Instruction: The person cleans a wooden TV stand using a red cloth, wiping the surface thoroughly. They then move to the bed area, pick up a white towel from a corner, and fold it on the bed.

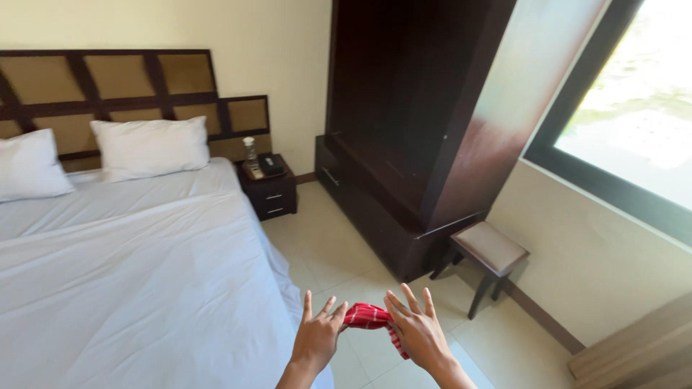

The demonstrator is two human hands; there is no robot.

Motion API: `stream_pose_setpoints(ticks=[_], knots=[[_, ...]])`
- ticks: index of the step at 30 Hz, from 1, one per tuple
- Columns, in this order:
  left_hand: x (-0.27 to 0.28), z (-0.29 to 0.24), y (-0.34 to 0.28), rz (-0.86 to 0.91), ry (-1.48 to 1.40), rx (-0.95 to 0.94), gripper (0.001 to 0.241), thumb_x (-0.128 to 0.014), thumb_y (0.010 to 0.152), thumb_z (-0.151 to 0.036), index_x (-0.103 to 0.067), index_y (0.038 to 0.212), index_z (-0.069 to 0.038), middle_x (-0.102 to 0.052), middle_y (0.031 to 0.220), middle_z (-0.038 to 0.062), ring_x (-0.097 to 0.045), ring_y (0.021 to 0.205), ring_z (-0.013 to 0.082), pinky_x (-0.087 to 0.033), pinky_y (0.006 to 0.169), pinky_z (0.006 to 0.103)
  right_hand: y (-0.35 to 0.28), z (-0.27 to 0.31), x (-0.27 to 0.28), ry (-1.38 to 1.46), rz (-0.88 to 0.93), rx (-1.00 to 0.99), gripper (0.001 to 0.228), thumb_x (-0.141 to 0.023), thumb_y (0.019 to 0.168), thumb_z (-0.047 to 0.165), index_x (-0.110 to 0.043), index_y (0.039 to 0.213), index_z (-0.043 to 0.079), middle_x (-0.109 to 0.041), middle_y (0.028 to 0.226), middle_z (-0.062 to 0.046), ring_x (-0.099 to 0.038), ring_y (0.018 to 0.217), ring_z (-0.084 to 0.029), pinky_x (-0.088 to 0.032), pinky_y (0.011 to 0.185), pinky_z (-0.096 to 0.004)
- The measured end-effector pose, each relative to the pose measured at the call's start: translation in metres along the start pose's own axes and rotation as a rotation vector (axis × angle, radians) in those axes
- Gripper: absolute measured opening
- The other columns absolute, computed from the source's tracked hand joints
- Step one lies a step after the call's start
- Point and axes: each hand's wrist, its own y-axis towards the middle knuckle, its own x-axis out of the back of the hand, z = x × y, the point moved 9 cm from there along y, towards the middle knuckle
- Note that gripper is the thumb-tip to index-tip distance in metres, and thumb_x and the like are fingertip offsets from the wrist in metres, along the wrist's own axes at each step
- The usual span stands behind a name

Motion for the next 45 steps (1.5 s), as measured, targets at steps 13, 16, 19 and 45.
stream_pose_setpoints(ticks=[13, 16, 19, 45], knots=[[0.003, -0.005, -0.119, 0.013, 0.020, 0.154, 0.039, -0.056, 0.097, -0.004, -0.059, 0.136, 0.000, -0.073, 0.121, 0.013, -0.055, 0.133, 0.0278, -0.005, 0.122, 0.0640, -0.056, 0.066, -0.039, 0.079, 0.140, 0.066, 0.059, -0.054, 0.100, 0.033, -0.044, 0.156, 0.020, -0.043, 0.162, 0.006, -0.018, 0.154, -0.022, -0.001, 0.125, -0.058], [0.020, -0.008, -0.129, 0.009, 0.047, 0.162, 0.045, -0.056, 0.092, 0.002, -0.059, 0.137, 0.000, -0.073, 0.121, 0.013, -0.055, 0.132, 0.0280, -0.006, 0.121, 0.0631, -0.062, 0.081, -0.035, 0.079, 0.099, 0.128, 0.056, -0.054, 0.100, 0.032, -0.046, 0.154, 0.019, -0.044, 0.162, 0.004, -0.018, 0.153, -0.024, -0.001, 0.124, -0.059], [0.034, -0.008, -0.133, 0.047, 0.096, 0.185, 0.049, -0.053, 0.092, 0.006, -0.057, 0.140, -0.001, -0.073, 0.118, 0.013, -0.054, 0.135, 0.0258, -0.006, 0.124, 0.0616, -0.062, 0.089, -0.023, 0.088, 0.070, 0.115, 0.056, -0.054, 0.100, 0.033, -0.046, 0.154, 0.021, -0.044, 0.161, 0.005, -0.018, 0.154, -0.023, 0.000, 0.125, -0.058], [0.169, 0.141, -0.259, -0.014, 0.025, 0.114, 0.042, -0.055, 0.096, 0.000, -0.057, 0.138, -0.001, -0.073, 0.119, 0.012, -0.051, 0.137, 0.0267, -0.004, 0.124, 0.0619, -0.044, 0.330, 0.003, 0.018, 0.090, 0.024, 0.061, -0.057, 0.099, 0.032, -0.042, 0.157, 0.023, -0.041, 0.163, 0.008, -0.016, 0.155, -0.021, 0.001, 0.126, -0.058]])
